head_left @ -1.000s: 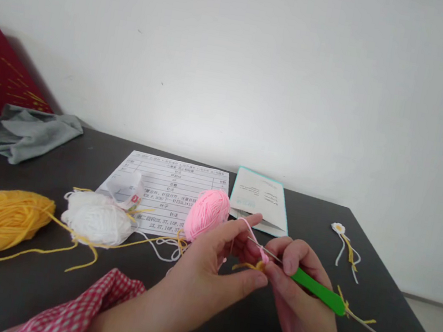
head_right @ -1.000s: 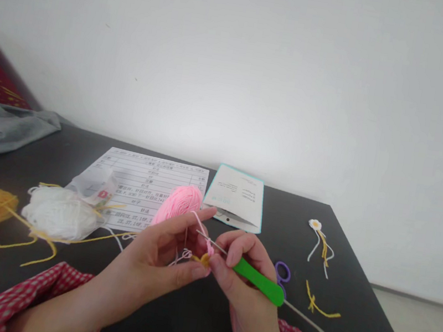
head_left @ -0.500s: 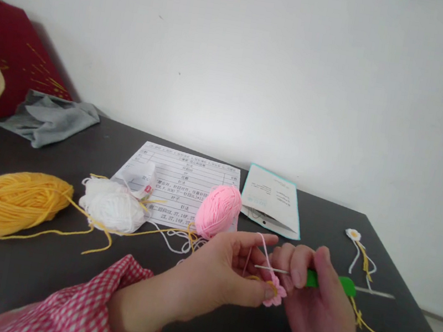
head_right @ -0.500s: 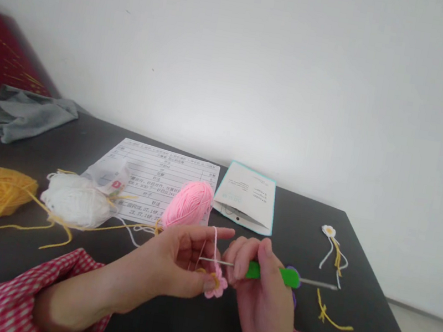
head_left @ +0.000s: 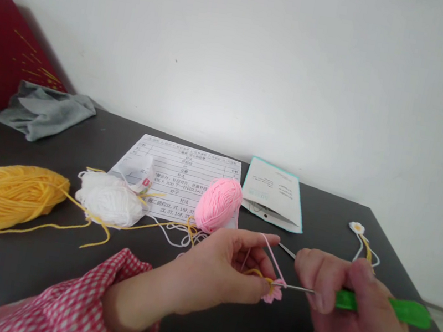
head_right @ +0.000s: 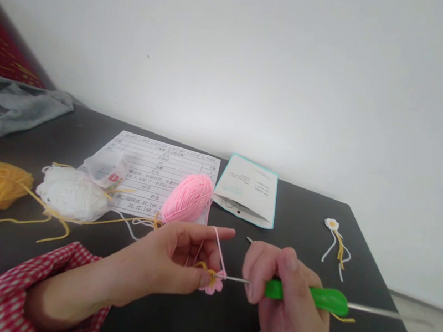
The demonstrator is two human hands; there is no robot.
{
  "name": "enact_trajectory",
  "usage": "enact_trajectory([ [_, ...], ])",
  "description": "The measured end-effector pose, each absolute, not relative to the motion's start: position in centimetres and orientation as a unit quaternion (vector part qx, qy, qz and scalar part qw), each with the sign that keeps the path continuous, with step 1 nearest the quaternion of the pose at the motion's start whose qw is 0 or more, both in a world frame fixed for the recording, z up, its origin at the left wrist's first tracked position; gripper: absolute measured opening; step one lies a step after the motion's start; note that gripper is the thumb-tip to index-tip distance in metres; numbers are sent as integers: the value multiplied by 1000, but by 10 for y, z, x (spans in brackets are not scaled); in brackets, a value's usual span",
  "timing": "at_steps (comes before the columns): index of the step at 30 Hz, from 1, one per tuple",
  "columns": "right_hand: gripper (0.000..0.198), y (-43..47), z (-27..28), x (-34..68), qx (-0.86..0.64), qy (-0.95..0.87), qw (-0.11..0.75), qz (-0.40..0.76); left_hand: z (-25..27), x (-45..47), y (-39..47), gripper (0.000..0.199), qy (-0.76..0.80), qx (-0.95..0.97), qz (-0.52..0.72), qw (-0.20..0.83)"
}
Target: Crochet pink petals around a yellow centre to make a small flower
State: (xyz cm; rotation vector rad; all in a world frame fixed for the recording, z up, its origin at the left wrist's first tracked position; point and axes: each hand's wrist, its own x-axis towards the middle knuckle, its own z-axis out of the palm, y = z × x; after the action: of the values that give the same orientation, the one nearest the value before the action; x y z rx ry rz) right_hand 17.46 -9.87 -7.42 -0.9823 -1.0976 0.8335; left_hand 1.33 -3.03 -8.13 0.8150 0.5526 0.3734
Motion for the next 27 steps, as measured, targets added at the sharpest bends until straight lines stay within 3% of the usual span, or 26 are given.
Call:
enact_trajectory([
  [6, 52, -104, -73, 174, -431, -548, 655, 293, -80, 13, -31, 55, 267, 407, 211, 848],
  [14, 45, -115, -76, 176, -460, -593, 615, 242, -80, 16, -31, 62, 285, 417, 232, 831],
  [18, 44, -119, -77, 176, -500, -643, 557, 162, -81, 17, -33, 71, 315, 420, 247, 814],
  [23, 36, -113, -68, 173, -479, -780, 401, 42, -85, 19, -35, 73, 349, 445, 284, 774],
  [27, 32, -109, -73, 169, -478, -791, 381, -19, -88, 21, -34, 63, 384, 456, 310, 741],
])
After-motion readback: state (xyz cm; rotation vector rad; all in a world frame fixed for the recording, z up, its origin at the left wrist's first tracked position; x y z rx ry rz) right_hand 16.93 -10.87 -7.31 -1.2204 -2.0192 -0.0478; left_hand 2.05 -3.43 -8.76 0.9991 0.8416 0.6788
